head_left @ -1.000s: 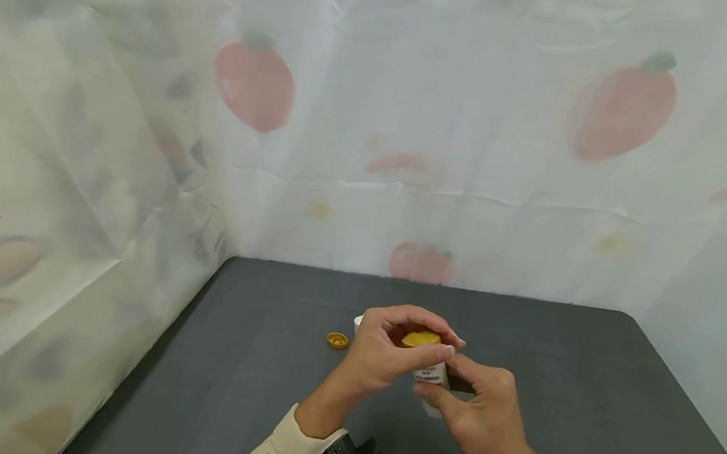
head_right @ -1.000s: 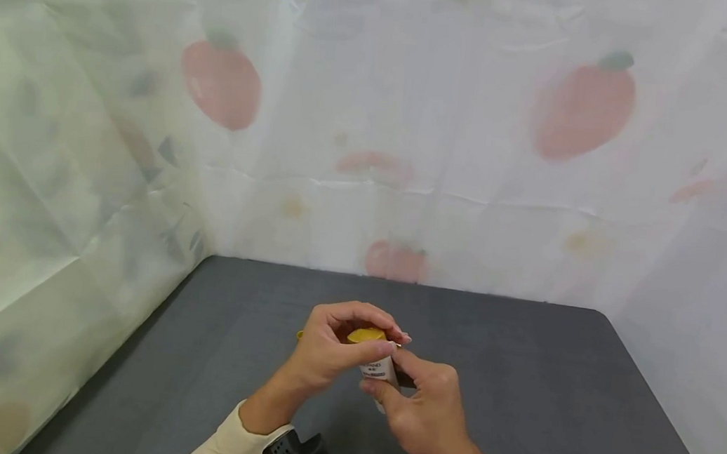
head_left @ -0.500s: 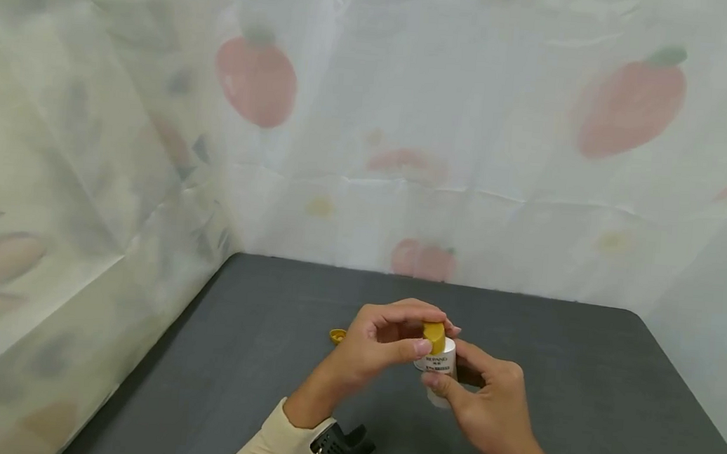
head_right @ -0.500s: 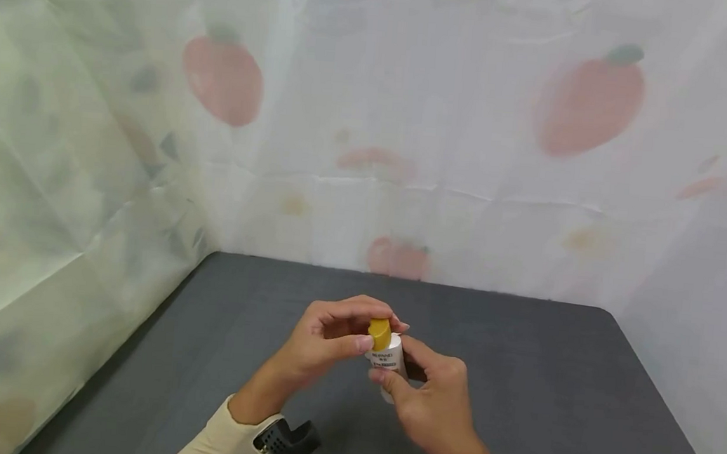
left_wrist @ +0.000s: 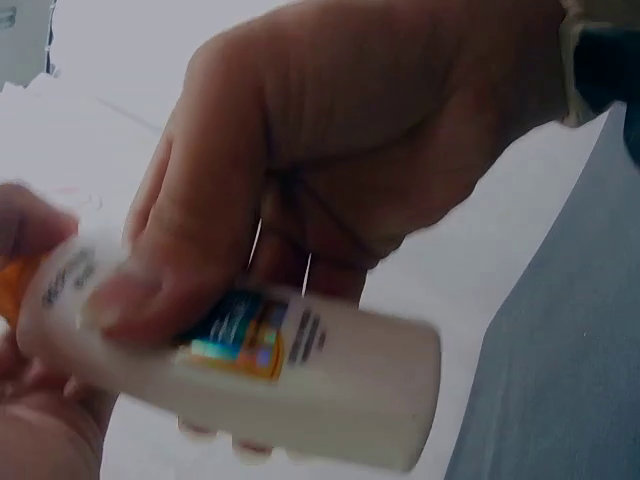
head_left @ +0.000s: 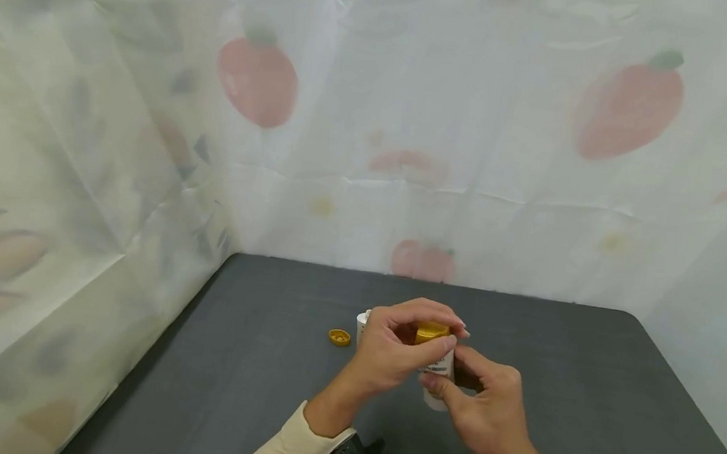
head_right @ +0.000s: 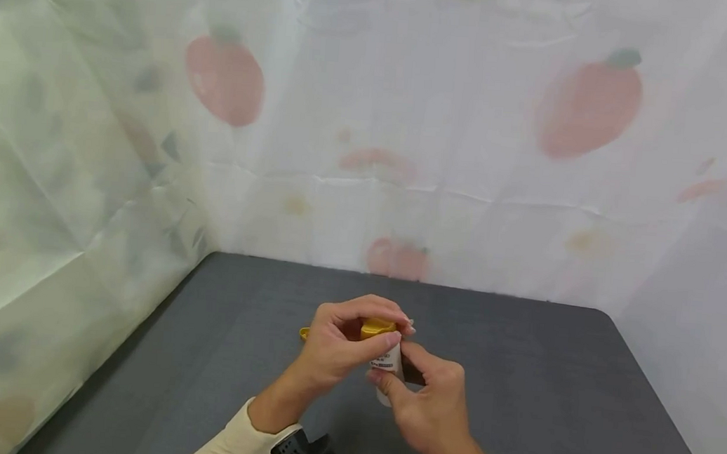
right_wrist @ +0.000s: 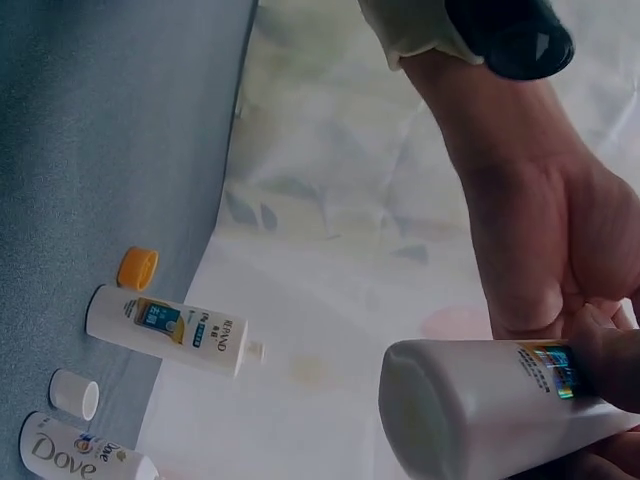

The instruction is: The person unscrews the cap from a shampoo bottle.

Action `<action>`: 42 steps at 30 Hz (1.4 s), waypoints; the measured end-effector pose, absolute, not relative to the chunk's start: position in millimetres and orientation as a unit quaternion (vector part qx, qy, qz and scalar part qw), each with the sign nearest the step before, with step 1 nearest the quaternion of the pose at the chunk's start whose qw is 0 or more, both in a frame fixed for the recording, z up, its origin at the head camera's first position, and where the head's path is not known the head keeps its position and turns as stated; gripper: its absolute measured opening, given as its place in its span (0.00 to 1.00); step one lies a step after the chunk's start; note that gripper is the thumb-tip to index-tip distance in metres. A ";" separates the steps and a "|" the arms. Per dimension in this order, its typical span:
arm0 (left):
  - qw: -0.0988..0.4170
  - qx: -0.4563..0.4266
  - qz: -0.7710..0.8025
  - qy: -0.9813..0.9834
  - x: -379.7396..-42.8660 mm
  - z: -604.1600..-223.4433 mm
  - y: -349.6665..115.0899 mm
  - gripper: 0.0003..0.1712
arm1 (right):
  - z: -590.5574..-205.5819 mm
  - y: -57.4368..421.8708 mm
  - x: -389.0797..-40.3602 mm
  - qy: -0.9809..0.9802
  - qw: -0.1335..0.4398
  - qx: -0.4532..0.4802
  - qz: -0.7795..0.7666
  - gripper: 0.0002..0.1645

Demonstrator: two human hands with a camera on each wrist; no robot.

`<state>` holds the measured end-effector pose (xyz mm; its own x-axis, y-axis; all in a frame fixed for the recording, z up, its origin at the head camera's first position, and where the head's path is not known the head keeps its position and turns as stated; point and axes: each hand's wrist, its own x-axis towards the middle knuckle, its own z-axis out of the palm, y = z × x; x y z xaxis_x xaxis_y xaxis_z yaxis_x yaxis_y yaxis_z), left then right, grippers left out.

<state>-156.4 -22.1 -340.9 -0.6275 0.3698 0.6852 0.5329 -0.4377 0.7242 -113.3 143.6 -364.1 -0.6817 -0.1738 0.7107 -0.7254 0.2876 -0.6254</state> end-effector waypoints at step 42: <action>0.090 -0.448 -0.701 -0.548 -154.5 -343.8 -23.3 0.14 | -365.1 146.9 -108.1 -0.786 0.255 0.250 0.504 0.24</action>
